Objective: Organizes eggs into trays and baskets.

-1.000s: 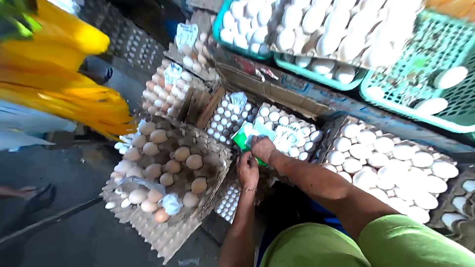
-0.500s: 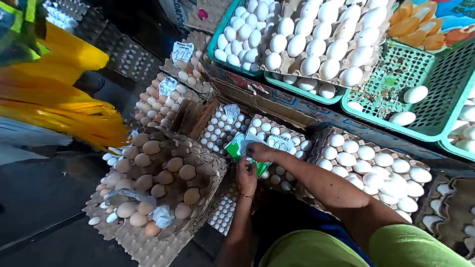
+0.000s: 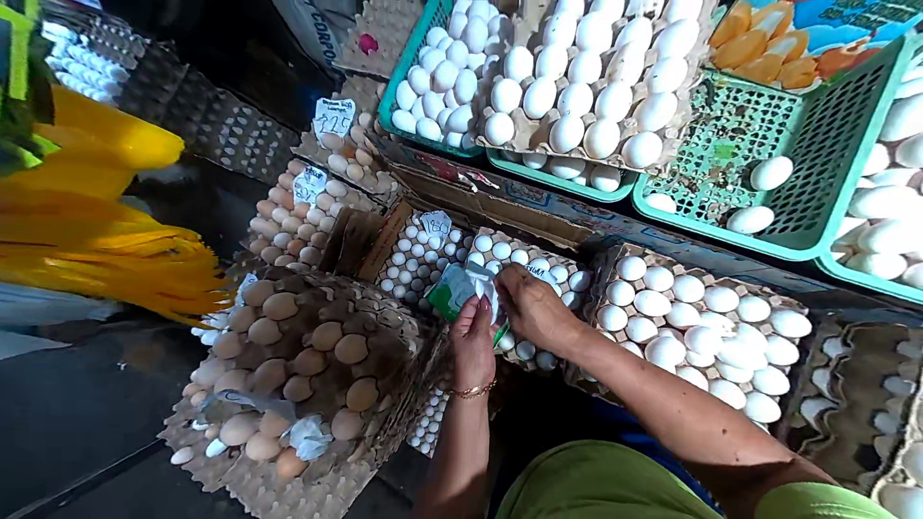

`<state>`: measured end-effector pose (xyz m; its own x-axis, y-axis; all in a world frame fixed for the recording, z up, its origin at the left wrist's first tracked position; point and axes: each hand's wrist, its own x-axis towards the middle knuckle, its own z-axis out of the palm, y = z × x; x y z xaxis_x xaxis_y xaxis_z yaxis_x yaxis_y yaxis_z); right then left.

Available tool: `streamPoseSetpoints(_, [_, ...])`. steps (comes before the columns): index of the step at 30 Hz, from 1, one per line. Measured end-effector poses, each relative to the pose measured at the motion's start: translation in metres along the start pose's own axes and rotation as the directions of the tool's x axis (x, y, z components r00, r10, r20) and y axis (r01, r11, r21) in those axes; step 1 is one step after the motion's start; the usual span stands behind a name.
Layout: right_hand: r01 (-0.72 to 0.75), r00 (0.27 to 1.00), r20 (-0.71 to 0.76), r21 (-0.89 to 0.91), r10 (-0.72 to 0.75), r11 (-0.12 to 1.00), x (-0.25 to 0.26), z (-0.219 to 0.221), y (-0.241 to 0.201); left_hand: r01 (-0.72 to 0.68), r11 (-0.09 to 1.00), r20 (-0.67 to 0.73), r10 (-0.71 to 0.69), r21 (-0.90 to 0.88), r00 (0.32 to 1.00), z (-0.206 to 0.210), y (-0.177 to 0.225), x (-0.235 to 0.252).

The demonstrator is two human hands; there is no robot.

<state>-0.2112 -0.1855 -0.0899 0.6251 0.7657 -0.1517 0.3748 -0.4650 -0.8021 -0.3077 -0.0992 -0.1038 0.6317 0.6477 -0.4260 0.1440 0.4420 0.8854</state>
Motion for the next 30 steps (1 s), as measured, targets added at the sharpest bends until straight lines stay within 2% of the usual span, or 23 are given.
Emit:
streamPoseSetpoints(2, [0.017,0.982,-0.191,0.081,-0.001,0.997,-0.003,0.005,0.005,-0.113,0.973,-0.043,0.123,0.200,0.991,0.008,-0.008,0.010])
streamPoseSetpoints(3, [0.022,0.976,-0.217,0.127,0.006,0.992,-0.005,0.007,0.007,-0.150,0.951,-0.044,0.168,0.272,0.985,0.011,-0.012,0.014])
streamPoseSetpoints(4, [0.008,0.984,-0.175,0.171,0.023,0.985,-0.007,0.007,0.008,-0.184,0.933,-0.030,0.203,0.311,0.979,0.013,-0.014,0.018])
streamPoseSetpoints(7, [-0.083,0.996,0.021,0.348,0.081,0.934,-0.011,-0.004,0.011,-0.204,0.952,0.038,0.201,0.227,0.979,0.026,-0.012,0.020])
streamPoseSetpoints(10, [-0.115,0.981,-0.072,0.523,0.178,0.844,-0.015,-0.015,0.021,-0.074,0.996,0.146,0.066,0.048,0.987,0.036,-0.005,0.013])
streamPoseSetpoints(12, [-0.140,0.968,-0.100,0.547,0.230,0.825,-0.017,-0.028,0.027,-0.029,0.999,0.245,0.020,0.034,0.969,0.038,-0.002,0.010])
streamPoseSetpoints(14, [-0.135,0.963,-0.141,0.492,0.232,0.860,-0.019,-0.041,0.032,-0.091,0.986,0.359,0.036,0.138,0.933,0.036,0.000,0.010])
streamPoseSetpoints(16, [-0.084,0.955,-0.229,0.395,0.187,0.915,-0.024,-0.051,0.038,-0.180,0.947,0.393,0.064,0.265,0.917,0.038,0.007,0.011])
streamPoseSetpoints(19, [-0.029,0.932,-0.352,0.181,0.092,0.983,-0.033,-0.065,0.049,-0.239,0.885,0.323,0.108,0.400,0.940,0.044,0.017,0.018])
streamPoseSetpoints(21, [-0.064,0.911,-0.410,-0.025,0.048,0.998,-0.037,-0.072,0.053,-0.275,0.844,0.263,0.167,0.460,0.950,0.053,0.022,0.025])
streamPoseSetpoints(23, [-0.123,0.906,-0.418,-0.109,0.067,0.986,-0.040,-0.078,0.049,-0.338,0.821,0.271,0.232,0.460,0.934,0.068,0.026,0.027])
streamPoseSetpoints(25, [-0.132,0.918,-0.372,0.034,0.135,0.991,-0.043,-0.086,0.037,-0.445,0.796,0.355,0.310,0.411,0.882,0.084,0.031,0.025])
streamPoseSetpoints(26, [-0.121,0.919,-0.345,0.213,0.191,0.969,-0.044,-0.089,0.030,-0.488,0.789,0.415,0.328,0.374,0.849,0.093,0.033,0.023])
streamPoseSetpoints(28, [-0.067,0.910,-0.302,0.570,0.284,0.819,-0.043,-0.091,0.024,-0.506,0.806,0.550,0.285,0.306,0.785,0.106,0.043,0.018])
streamPoseSetpoints(30, [0.036,0.875,-0.360,0.717,0.325,0.696,-0.038,-0.096,0.028,-0.438,0.870,0.686,0.178,0.225,0.706,0.110,0.055,0.016])
